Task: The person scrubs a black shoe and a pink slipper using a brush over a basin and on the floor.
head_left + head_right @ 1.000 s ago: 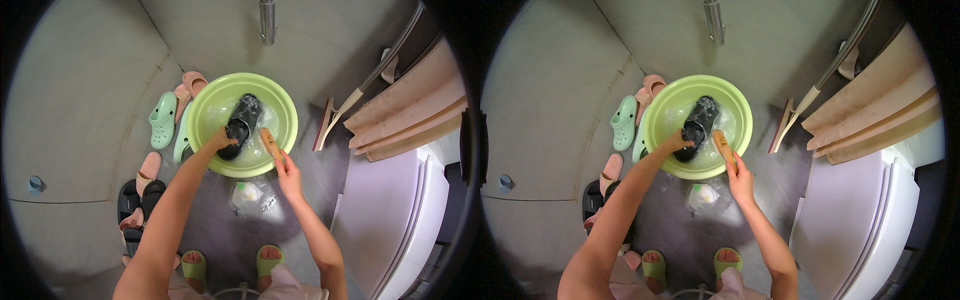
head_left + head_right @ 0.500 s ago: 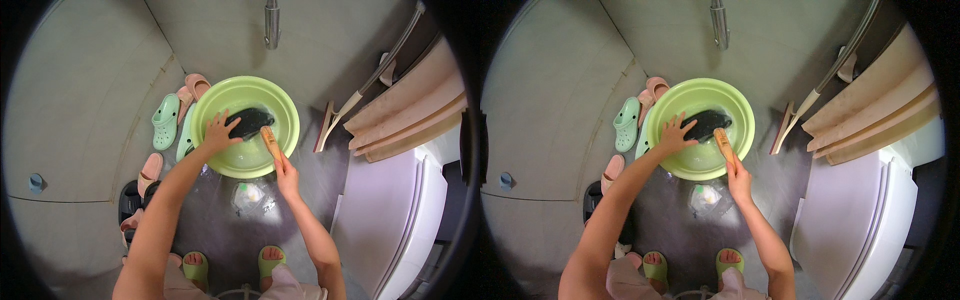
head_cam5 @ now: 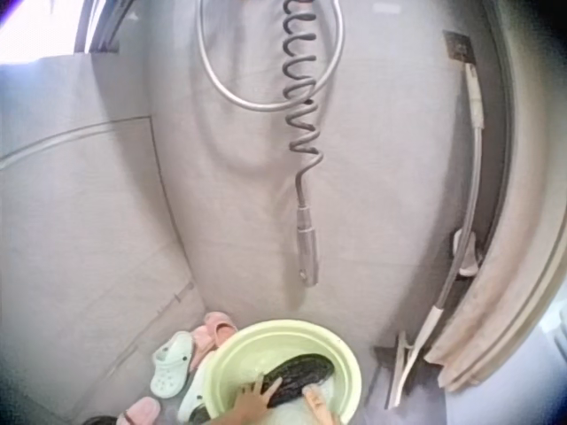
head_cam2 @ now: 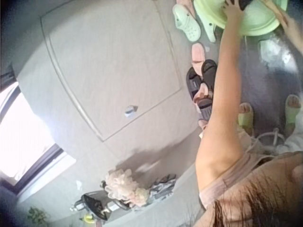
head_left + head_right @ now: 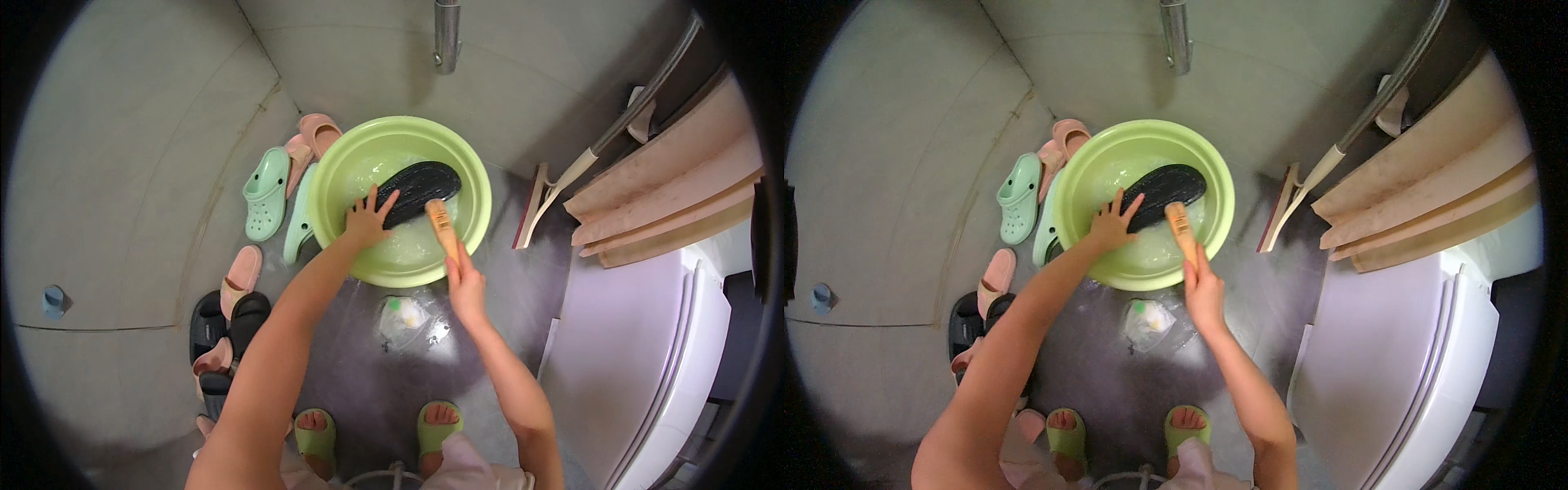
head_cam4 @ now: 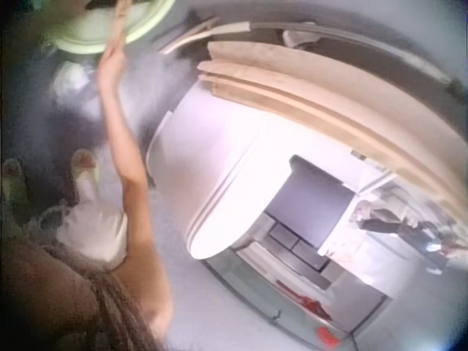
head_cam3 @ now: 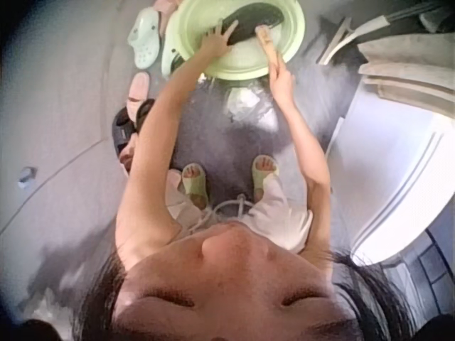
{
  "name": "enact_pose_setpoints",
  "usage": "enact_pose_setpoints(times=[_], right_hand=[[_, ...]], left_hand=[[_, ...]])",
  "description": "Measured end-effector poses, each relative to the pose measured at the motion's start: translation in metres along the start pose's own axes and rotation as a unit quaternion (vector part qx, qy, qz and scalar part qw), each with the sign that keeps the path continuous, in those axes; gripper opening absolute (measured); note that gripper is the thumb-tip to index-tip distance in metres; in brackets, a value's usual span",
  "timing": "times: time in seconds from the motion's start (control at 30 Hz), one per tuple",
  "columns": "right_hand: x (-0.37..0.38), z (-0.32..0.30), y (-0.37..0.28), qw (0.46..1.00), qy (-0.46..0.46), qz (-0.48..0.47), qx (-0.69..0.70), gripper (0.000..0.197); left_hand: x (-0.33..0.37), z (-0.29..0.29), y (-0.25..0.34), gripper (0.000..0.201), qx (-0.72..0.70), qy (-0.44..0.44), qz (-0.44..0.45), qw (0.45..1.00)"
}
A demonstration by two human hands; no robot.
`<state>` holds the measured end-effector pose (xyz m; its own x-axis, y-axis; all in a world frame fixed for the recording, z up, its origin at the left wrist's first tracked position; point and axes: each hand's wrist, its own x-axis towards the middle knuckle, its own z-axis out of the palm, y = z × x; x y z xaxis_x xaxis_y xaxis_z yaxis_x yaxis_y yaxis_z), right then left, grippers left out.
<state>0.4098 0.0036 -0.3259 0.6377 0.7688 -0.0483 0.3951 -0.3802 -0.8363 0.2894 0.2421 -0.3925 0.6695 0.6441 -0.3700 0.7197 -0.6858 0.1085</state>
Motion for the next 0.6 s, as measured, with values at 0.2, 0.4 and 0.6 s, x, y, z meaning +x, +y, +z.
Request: enact_pose_setpoints(times=[0.2, 0.4, 0.6], right_hand=[[0.007, -0.007, 0.005, 0.999, 0.046, -0.009, -0.024, 0.044], [0.007, -0.005, -0.001, 0.999, 0.022, 0.032, -0.009, 0.043], [0.006, -0.001, 0.007, 0.998, 0.05, -0.018, -0.039, 0.043]], left_hand=[[-0.04, -0.036, 0.024, 0.113, -0.016, 0.154, 0.025, 0.988], [-0.067, -0.059, 0.018, 0.107, -0.031, 0.296, -0.048, 0.953], [-0.084, -0.079, 0.016, 0.099, -0.158, 0.399, -0.091, 0.898]])
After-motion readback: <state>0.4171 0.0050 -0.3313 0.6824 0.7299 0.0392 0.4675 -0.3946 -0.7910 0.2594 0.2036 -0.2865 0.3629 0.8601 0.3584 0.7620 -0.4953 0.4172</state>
